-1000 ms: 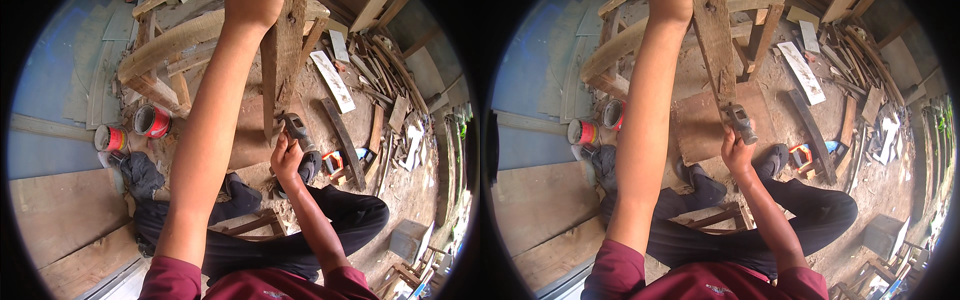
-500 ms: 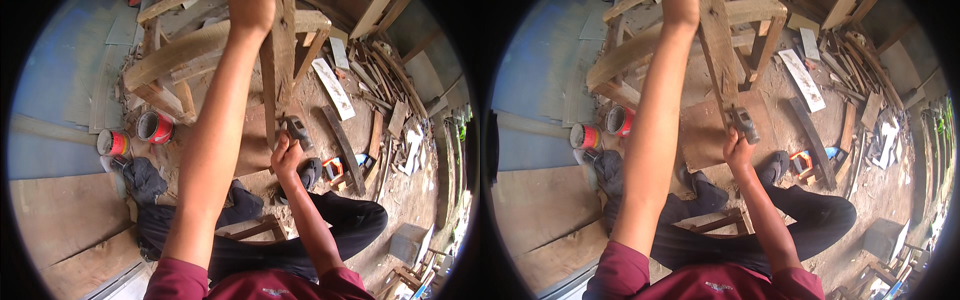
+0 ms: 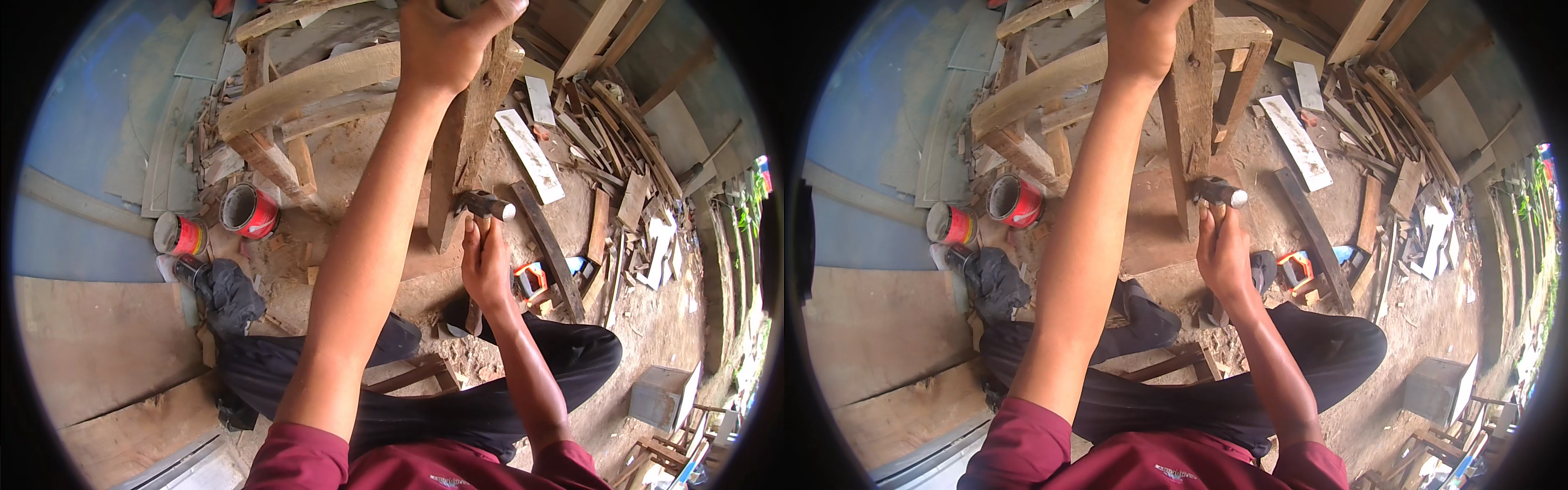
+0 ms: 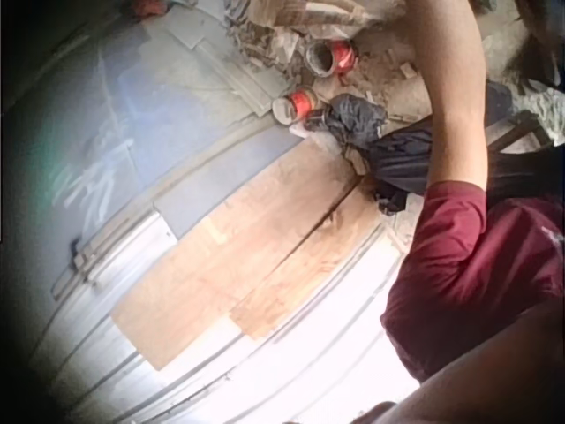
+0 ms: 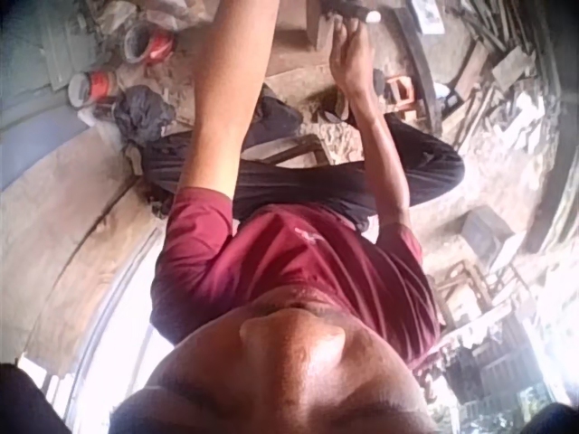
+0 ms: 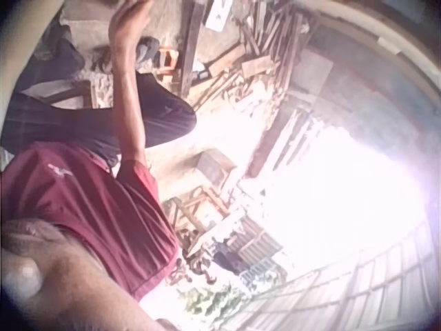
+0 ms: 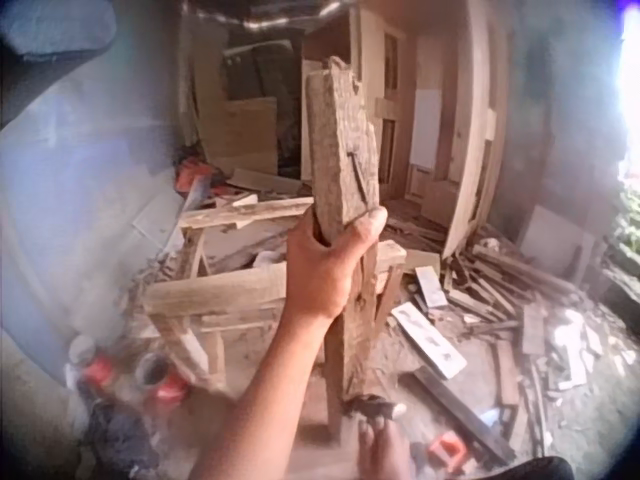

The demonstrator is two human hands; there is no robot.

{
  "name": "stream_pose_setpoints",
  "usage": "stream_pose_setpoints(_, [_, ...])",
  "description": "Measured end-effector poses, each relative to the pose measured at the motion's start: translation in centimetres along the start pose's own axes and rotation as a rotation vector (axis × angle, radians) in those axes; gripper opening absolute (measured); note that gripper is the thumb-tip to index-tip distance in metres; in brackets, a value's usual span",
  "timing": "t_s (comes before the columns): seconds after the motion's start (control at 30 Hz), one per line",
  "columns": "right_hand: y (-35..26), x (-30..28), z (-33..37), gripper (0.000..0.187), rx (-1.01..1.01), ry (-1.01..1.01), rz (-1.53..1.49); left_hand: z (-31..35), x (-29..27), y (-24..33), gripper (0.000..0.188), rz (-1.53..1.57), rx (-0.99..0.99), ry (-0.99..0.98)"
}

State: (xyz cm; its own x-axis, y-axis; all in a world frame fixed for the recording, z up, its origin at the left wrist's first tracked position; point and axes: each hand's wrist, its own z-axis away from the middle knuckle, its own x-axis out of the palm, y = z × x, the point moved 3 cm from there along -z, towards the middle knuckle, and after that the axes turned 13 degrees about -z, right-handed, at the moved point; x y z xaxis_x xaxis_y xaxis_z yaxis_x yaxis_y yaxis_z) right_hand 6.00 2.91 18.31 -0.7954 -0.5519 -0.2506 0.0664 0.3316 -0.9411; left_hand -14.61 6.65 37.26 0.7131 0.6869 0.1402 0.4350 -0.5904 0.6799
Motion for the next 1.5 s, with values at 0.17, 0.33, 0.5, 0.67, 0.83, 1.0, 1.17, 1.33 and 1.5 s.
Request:
stream_pose_setpoints(0.17, [1.4,1.3,0.1,0.018,-0.044,0.052,-0.074,-0.3,-1.2,-0.1,0.038,0.004,-0.031,0.046])
stream_pose_setpoints(0.33, [1.4,2.6,0.1,0.024,0.019,0.08,-0.106,-0.3,-2.4,-0.2,0.04,-0.012,-0.065,0.118])
stream_pose_setpoints(0.5, [1.3,2.1,-0.1,0.026,-0.104,-0.058,0.022,-1.1,-3.4,-1.7,0.039,0.027,-0.03,0.099])
stream_pose_setpoints(0.67, [1.5,1.4,-0.7,0.016,-0.099,-0.049,0.043,-1.2,-2.1,-1.2,0.041,0.05,0.05,0.038])
stream_pose_setpoints(0.83, [3.1,1.9,0.0,0.012,-0.115,0.043,0.031,-0.9,-0.9,-0.9,0.041,0.007,-0.01,-0.013])
stream_pose_setpoints(1.0, [4.6,3.1,1.3,0.012,-0.249,0.107,0.077,-0.4,-0.7,0.1,0.043,-0.001,0.05,-0.083])
stream_pose_setpoints(1.17, [8.7,3.7,0.8,0.023,-0.408,0.22,0.156,-1.2,-0.9,-0.7,0.044,0.003,0.062,-0.017])
stream_pose_setpoints(1.33, [10.3,3.8,0.5,0.025,-0.467,0.318,0.127,-1.3,0.5,-2.3,0.048,0.02,-0.013,-0.003])
stream_pose_setpoints(1.5, [8.9,3.3,1.6,0.017,-0.103,0.094,-0.141,-0.5,1.0,-0.7,0.045,0.042,-0.079,-0.079])
